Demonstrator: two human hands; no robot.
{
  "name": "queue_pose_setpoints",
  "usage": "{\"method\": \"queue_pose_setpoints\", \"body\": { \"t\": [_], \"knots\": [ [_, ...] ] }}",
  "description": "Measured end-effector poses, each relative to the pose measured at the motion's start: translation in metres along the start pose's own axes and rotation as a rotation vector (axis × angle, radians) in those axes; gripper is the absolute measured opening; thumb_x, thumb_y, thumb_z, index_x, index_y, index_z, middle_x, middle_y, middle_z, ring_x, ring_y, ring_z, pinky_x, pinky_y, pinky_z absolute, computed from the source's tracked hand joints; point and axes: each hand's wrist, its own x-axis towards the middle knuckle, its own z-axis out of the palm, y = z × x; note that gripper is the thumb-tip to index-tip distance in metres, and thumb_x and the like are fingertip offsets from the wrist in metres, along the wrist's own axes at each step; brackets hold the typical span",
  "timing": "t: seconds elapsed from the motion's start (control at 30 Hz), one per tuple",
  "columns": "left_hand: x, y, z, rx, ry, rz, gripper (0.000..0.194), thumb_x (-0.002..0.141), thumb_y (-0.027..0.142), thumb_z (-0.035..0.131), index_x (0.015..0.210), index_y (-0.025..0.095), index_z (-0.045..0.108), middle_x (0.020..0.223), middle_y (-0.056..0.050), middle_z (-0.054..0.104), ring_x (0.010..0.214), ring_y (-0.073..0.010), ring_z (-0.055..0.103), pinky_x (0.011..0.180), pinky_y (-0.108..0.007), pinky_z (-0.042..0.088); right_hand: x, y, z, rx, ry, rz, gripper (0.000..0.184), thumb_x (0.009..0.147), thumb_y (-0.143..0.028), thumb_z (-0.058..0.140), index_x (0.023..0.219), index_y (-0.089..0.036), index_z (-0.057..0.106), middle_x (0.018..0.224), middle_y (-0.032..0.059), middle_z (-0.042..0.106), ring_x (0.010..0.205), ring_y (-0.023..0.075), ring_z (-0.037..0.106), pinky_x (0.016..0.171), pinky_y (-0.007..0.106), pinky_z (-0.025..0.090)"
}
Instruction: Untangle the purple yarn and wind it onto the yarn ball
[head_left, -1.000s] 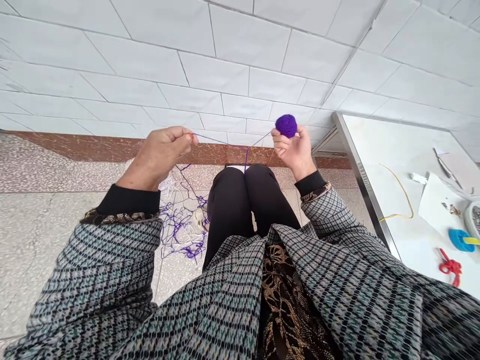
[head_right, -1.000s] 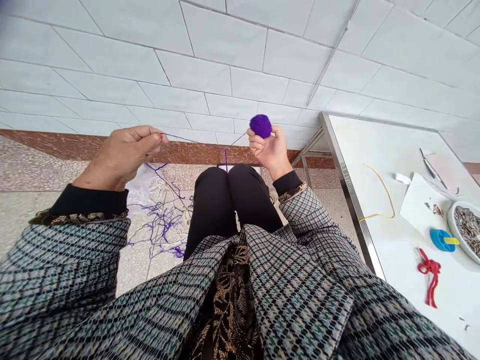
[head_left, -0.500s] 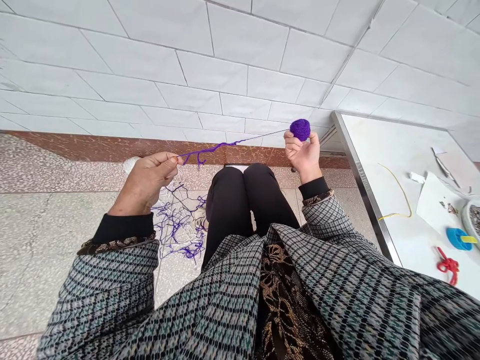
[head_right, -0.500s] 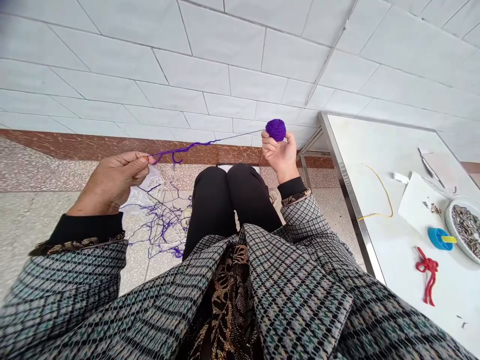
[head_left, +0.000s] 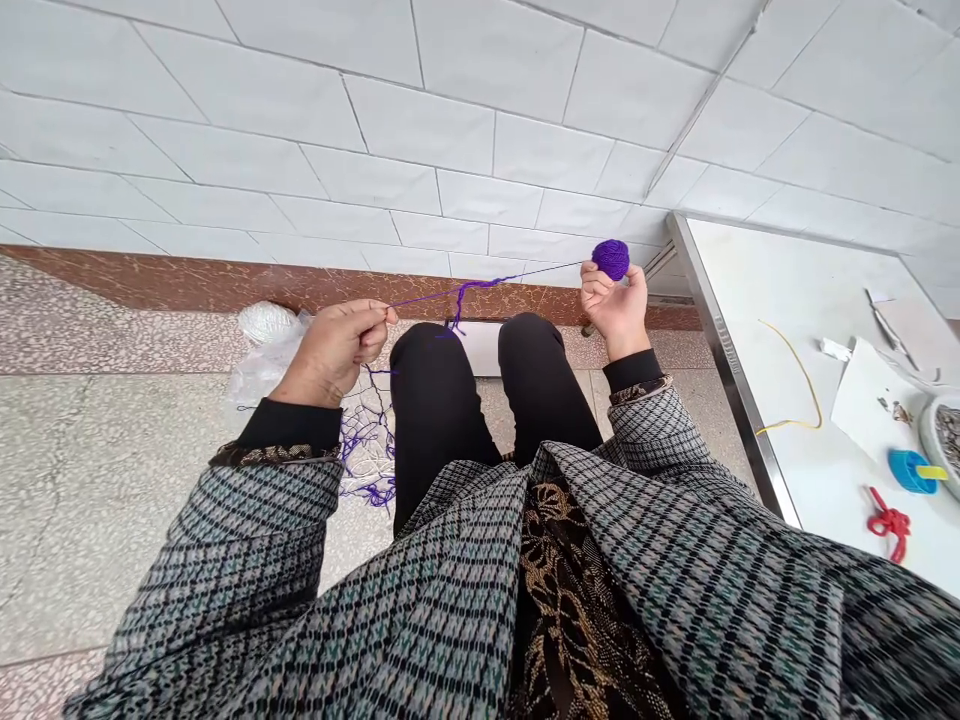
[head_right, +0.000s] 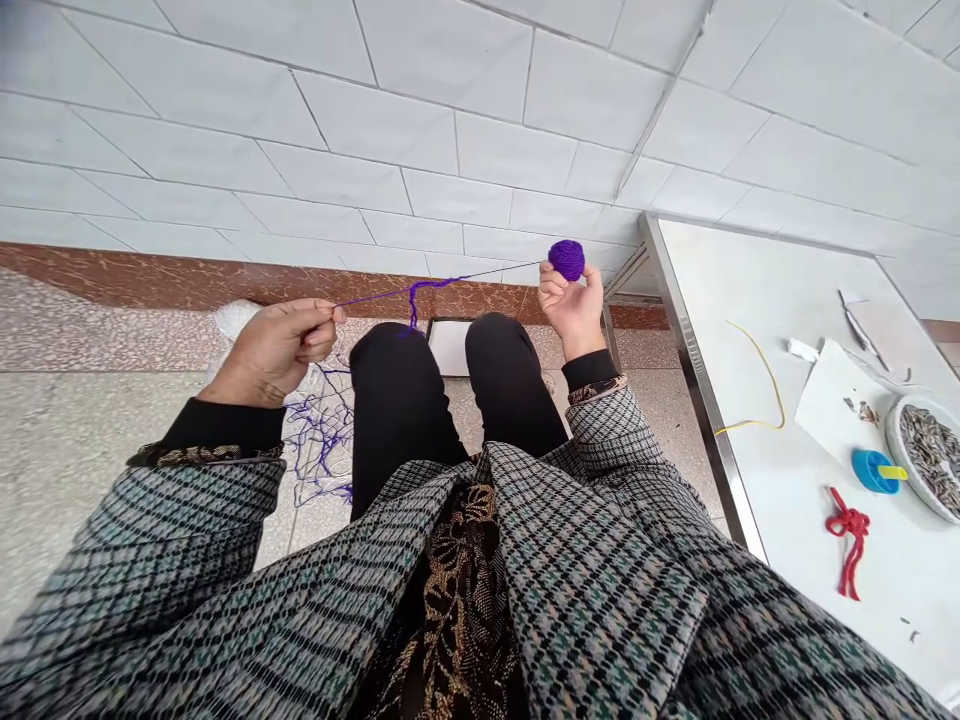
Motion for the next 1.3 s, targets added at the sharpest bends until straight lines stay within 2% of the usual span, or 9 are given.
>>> {"method": "queue_pose_setpoints", "body": {
  "t": [0.23,0.43,0.63,0.77,1.03,1.17,1.3],
  "knots": [
    [0.002,-0.023,0.011,0.034,-0.015,-0.046,0.014,0.075,0.026,0.074,0.076,0.016,0.064,0.049,0.008,0.038,0.040,-0.0050,0.023,0.045,-0.018,0.015,-0.005,-0.002,-0.011,0.090,0.073,0.003,0.011,0.106,-0.030,0.045,0.099,-0.022,0.049,0.079,-0.0025,0.052,0.054,0.0072,0.036,0.046,0.012,0.037],
    [-0.010,-0.034,0.013,0.032,0.019,-0.064,0.011,0.074,0.028,0.071,0.075,0.017,0.066,0.049,0.007,0.038,0.041,-0.0059,0.024,0.046,-0.020,0.015,-0.008,0.003,-0.021,0.076,0.034,0.013,0.006,0.102,-0.028,0.047,0.098,-0.023,0.048,0.076,-0.0026,0.051,0.055,0.0094,0.035,0.046,0.015,0.036],
    [-0.019,-0.043,0.017,0.034,0.033,-0.088,0.012,0.076,0.027,0.071,0.077,0.017,0.066,0.050,0.008,0.038,0.043,-0.0056,0.025,0.047,-0.020,0.015,-0.014,0.008,-0.019,0.121,0.131,0.021,0.024,0.112,-0.041,0.040,0.100,-0.023,0.050,0.082,-0.0012,0.055,0.053,0.0079,0.036,0.044,0.016,0.038],
    [-0.019,-0.047,0.016,0.029,0.046,-0.098,0.016,0.076,0.030,0.071,0.078,0.016,0.065,0.049,0.009,0.038,0.042,-0.0057,0.024,0.046,-0.020,0.015,-0.009,0.009,-0.023,0.147,0.104,0.030,0.025,0.113,-0.046,0.045,0.101,-0.024,0.050,0.083,-0.0013,0.054,0.052,0.0085,0.036,0.042,0.018,0.038],
    [-0.024,-0.033,0.015,-0.038,0.100,-0.018,0.019,0.070,0.030,0.074,0.078,0.016,0.066,0.048,0.009,0.041,0.043,-0.0058,0.027,0.046,-0.020,0.016,0.000,0.004,-0.037,0.060,0.004,0.031,0.022,0.103,-0.046,0.057,0.104,-0.025,0.050,0.084,-0.0003,0.059,0.054,0.0098,0.040,0.046,0.023,0.043],
    [-0.029,-0.023,0.015,-0.035,0.162,-0.022,0.010,0.074,0.024,0.069,0.075,0.014,0.066,0.046,0.008,0.041,0.043,-0.0059,0.027,0.046,-0.019,0.017,0.001,0.004,-0.039,-0.013,-0.024,0.023,0.024,0.101,-0.048,0.058,0.102,-0.026,0.048,0.085,-0.0008,0.059,0.053,0.0092,0.040,0.045,0.023,0.041],
    [-0.033,-0.018,0.014,-0.025,0.193,-0.013,0.007,0.081,0.016,0.063,0.076,0.013,0.067,0.045,0.007,0.040,0.043,-0.0067,0.025,0.047,-0.019,0.016,0.004,0.004,-0.044,-0.061,-0.113,0.018,0.029,0.099,-0.051,0.063,0.102,-0.026,0.047,0.084,-0.0011,0.060,0.054,0.0093,0.039,0.045,0.023,0.041]
  ]
}}
